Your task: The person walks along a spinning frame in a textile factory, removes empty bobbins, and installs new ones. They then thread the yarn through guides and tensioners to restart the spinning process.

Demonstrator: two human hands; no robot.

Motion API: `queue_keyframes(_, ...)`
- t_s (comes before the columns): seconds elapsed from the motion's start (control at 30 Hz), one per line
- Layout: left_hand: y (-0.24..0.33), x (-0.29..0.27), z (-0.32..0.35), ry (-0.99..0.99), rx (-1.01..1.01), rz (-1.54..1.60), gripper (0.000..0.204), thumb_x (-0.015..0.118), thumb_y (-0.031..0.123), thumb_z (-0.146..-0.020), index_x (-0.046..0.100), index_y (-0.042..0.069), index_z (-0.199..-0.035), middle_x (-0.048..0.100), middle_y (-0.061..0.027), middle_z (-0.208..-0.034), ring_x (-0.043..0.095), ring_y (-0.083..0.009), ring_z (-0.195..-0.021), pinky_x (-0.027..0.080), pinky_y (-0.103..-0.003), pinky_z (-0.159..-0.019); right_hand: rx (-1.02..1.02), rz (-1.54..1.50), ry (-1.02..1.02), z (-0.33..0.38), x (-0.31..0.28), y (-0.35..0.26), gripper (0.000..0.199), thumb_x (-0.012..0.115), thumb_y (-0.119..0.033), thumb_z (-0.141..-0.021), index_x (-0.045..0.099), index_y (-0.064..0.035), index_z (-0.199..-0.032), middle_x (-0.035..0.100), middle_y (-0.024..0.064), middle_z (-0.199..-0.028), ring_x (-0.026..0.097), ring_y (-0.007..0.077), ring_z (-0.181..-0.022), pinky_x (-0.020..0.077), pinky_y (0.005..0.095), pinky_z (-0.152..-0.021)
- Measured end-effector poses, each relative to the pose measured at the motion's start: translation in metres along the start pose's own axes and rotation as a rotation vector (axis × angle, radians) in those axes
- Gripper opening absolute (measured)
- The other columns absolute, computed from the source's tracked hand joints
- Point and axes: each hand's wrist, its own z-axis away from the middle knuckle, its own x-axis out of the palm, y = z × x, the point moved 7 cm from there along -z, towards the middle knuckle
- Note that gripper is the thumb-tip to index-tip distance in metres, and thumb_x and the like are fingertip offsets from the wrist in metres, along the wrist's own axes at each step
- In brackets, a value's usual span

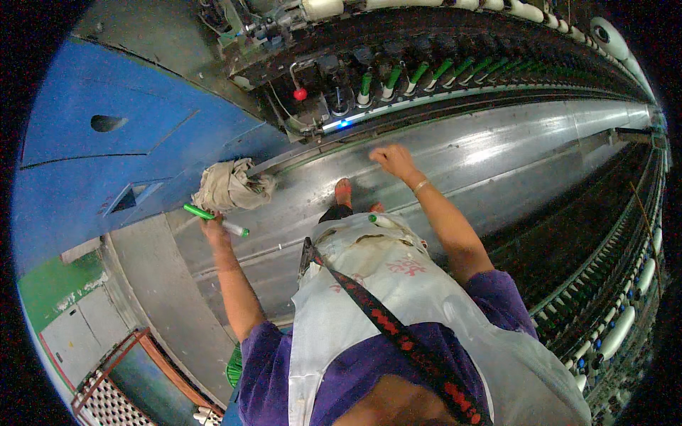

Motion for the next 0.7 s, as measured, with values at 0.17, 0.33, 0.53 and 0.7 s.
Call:
queue_keyframes(0.17,0.067,-0.027,-0.022,-0.246,0.313,-0.194,0.024,0.064,0.004,-0.084,0.055,0.003,-0.106,0.059,-0.0049,-0.087,0.055,-0.0134,-0.073,0.044,-0.027,-0.064,0.135,-0.039,-0.061,-0.076,0.001,-0.004,0.033,0.063,-0.033,-0.081,0.062,-0.0203,-0.112,0.064,0.0124,-0.088,0.061,0.0352,-0.077,0.0489,0.0449,-0.072)
queue_keyframes(0.33,0.089,-0.056,-0.022,-0.111,0.462,-0.547,0.025,0.066,0.017,-0.086,0.054,0.002,-0.101,0.059,-0.0051,-0.087,0.055,-0.0141,-0.075,0.045,-0.028,-0.066,0.191,-0.319,0.002,-0.101,0.019,-0.006,0.078,0.075,-0.019,-0.072,0.038,-0.0278,-0.139,0.056,0.0057,-0.065,0.055,0.0231,-0.063,0.0472,0.0375,-0.064)
queue_keyframes(0.53,0.068,-0.032,0.006,-0.050,0.177,-0.186,0.030,0.063,0.026,-0.088,0.054,0.005,-0.106,0.064,-0.0096,-0.091,0.063,-0.0203,-0.082,0.051,-0.033,-0.073,0.301,-0.174,0.025,-0.121,0.055,0.015,0.068,0.069,-0.021,-0.075,0.042,-0.0176,-0.137,0.061,0.0075,-0.070,0.053,0.0176,-0.059,0.0472,0.0346,-0.060)
queue_keyframes(0.7,0.047,0.068,0.064,-0.246,0.049,0.048,0.025,0.062,0.023,-0.089,0.052,0.006,-0.104,0.064,-0.0085,-0.090,0.065,-0.0205,-0.082,0.052,-0.034,-0.075,0.275,-0.606,-0.339,-0.025,0.076,-0.055,0.058,0.069,-0.033,-0.082,0.048,-0.0057,-0.128,0.064,0.0077,-0.081,0.058,0.0142,-0.078,0.0480,0.0319,-0.073)
